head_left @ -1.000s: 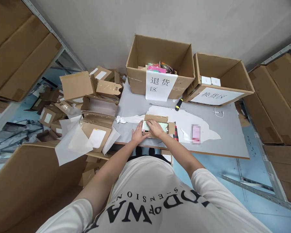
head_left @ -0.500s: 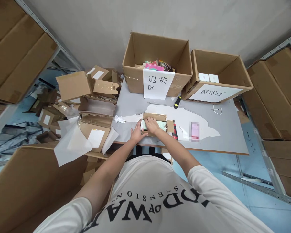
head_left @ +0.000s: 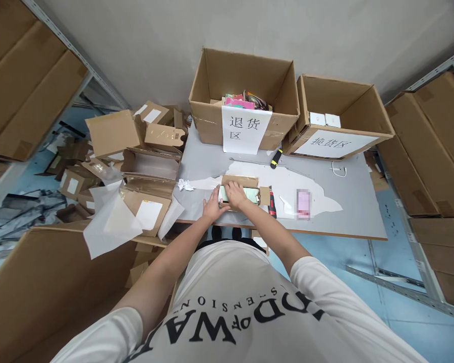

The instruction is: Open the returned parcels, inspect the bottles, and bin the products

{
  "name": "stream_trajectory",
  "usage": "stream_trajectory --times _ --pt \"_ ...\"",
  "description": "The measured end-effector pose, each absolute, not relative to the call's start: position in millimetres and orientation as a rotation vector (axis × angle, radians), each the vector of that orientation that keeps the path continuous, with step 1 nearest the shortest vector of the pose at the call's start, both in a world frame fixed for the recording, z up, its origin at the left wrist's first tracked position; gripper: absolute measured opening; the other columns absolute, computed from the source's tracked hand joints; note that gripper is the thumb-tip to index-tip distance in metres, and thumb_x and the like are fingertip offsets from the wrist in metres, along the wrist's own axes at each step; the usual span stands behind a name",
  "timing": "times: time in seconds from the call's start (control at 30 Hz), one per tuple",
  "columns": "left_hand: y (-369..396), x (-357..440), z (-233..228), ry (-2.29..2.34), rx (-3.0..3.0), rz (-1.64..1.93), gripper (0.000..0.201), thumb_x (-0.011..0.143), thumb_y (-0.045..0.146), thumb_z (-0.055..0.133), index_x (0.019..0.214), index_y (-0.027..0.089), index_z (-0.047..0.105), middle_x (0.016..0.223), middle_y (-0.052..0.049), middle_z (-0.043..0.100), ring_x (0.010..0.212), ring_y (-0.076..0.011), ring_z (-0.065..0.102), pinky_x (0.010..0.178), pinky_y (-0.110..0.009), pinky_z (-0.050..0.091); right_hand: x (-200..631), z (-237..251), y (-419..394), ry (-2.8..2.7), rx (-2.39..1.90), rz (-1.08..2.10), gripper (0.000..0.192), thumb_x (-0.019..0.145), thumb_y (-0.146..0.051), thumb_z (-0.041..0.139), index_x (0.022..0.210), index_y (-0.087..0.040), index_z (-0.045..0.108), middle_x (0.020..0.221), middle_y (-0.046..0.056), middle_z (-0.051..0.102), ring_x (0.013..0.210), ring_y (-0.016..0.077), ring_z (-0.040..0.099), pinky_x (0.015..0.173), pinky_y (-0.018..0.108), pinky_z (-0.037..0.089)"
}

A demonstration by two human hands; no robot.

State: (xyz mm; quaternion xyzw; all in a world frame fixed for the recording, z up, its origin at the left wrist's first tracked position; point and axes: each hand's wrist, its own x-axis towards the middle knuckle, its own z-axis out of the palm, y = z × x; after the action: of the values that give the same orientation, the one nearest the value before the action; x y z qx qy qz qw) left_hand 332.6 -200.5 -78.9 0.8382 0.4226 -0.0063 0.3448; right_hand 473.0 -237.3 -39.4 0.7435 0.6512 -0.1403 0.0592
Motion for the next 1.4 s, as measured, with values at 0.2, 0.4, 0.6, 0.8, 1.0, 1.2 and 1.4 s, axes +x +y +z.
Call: stream_trajectory --times 0.2,0.4,0.6,0.8,1.0,1.2,1.4 --pt "-200.5 331.7 -78.2 1.079 2.185 0.004 0.107 0.074 0.046 0.07 0.151 0.026 0.0 0.156 -0.016 0.022 0.142 -0.0341 0.025 0.108 -0.063 0.022 461.9 -36.6 -231.9 1.865 2.373 -0.379 0.067 0.067 -0.046 0.074 0.118 -0.01 0.05 0.122 0.02 0.05 0.11 0.0302 0.045 0.091 0.042 0.039" --pt "-200.3 331.3 -75.3 1.071 2.182 0.008 0.106 0.074 0.046 0.069 0.151 0.024 0.001 0.155 -0.017 0.025 0.141 -0.0338 0.027 0.108 -0.062 0.023 455.0 -33.1 -221.4 1.758 2.419 -0.384 0.065 0.068 -0.043 0.073 0.119 -0.01 0.05 0.12 0.021 0.052 0.11 0.0301 0.048 0.09 0.042 0.042" --pt "-200.8 332.0 -74.2 1.085 2.172 -0.006 0.102 0.075 0.043 0.068 0.151 0.023 0.003 0.154 -0.018 0.025 0.141 -0.0335 0.029 0.11 -0.063 0.021 447.4 -29.3 -214.8 1.785 2.327 -0.389 0.067 0.071 -0.037 0.072 0.125 -0.005 0.048 0.12 0.024 0.053 0.11 0.0316 0.049 0.09 0.04 0.043" --pt "-199.7 330.7 -80.3 1.069 2.181 0.002 0.099 0.075 0.033 0.067 0.151 0.022 0.005 0.155 -0.018 0.023 0.142 -0.0324 0.026 0.111 -0.062 0.02 445.3 -33.0 -219.2 1.87 2.307 -0.394 0.064 0.075 -0.03 0.067 0.128 -0.002 0.045 0.124 0.024 0.051 0.114 0.0297 0.047 0.093 0.037 0.041" --pt "-198.7 331.4 -81.7 1.058 2.164 0.003 0.097 0.076 0.031 0.064 0.151 0.022 0.004 0.155 -0.018 0.025 0.141 -0.0327 0.029 0.11 -0.062 0.023 443.5 -32.4 -222.4 1.818 2.348 -0.378 0.051 0.079 -0.028 0.062 0.124 -0.007 0.049 0.12 0.02 0.053 0.11 0.0283 0.049 0.093 0.04 0.041" --pt "-198.0 330.6 -82.7 1.037 2.18 0.036 0.1 0.074 0.034 0.066 0.151 0.021 0.004 0.153 -0.018 0.028 0.14 -0.0326 0.029 0.11 -0.059 0.025 448.8 -29.3 -224.5 1.943 2.248 -0.388 0.054 0.076 -0.031 0.065 0.121 -0.004 0.051 0.116 0.021 0.053 0.108 0.0284 0.049 0.089 0.037 0.044" --pt "-196.6 329.2 -83.0 1.023 2.213 0.058 0.105 0.069 0.04 0.071 0.151 0.021 0.008 0.154 -0.018 0.027 0.14 -0.0342 0.03 0.11 -0.058 0.025 442.9 -30.2 -216.7 1.843 2.208 -0.334 0.065 0.071 -0.033 0.073 0.124 -0.005 0.049 0.118 0.022 0.051 0.106 0.0295 0.05 0.079 0.037 0.05"
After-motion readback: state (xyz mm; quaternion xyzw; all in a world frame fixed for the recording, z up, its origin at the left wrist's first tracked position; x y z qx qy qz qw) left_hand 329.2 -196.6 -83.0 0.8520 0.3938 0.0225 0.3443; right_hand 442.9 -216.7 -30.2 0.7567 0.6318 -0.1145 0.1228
